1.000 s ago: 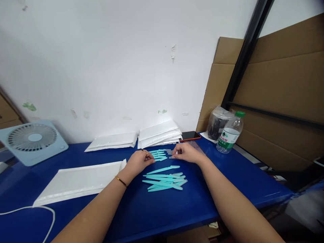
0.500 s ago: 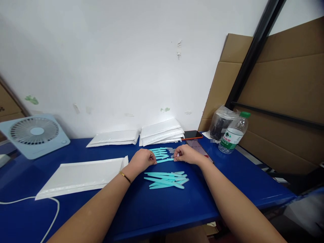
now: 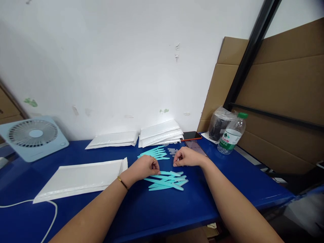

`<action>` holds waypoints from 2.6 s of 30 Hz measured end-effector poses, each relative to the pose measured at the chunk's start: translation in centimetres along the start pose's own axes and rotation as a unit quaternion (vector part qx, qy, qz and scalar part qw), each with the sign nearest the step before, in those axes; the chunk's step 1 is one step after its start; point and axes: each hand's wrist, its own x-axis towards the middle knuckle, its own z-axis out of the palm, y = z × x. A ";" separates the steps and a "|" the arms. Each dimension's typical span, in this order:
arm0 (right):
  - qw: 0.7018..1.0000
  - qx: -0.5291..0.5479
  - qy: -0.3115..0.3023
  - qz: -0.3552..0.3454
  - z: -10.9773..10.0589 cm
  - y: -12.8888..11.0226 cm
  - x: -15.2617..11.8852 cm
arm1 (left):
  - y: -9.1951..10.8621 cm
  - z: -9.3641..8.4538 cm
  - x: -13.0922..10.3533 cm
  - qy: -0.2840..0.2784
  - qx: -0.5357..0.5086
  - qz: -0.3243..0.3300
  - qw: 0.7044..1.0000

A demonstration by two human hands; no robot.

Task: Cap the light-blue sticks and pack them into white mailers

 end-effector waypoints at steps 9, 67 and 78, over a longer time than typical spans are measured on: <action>0.998 -0.048 0.030 -0.036 1.0 -0.3 0.5 | 0.1 -0.1 0.4 0.077 0.094 0.020 0.992; 0.986 -0.097 0.056 -0.122 1.3 -1.1 1.1 | 1.2 0.1 0.1 0.057 0.079 -0.013 0.995; 0.986 -0.057 0.152 -0.022 0.4 0.3 0.8 | -0.2 -1.1 0.3 0.132 0.091 -0.030 0.987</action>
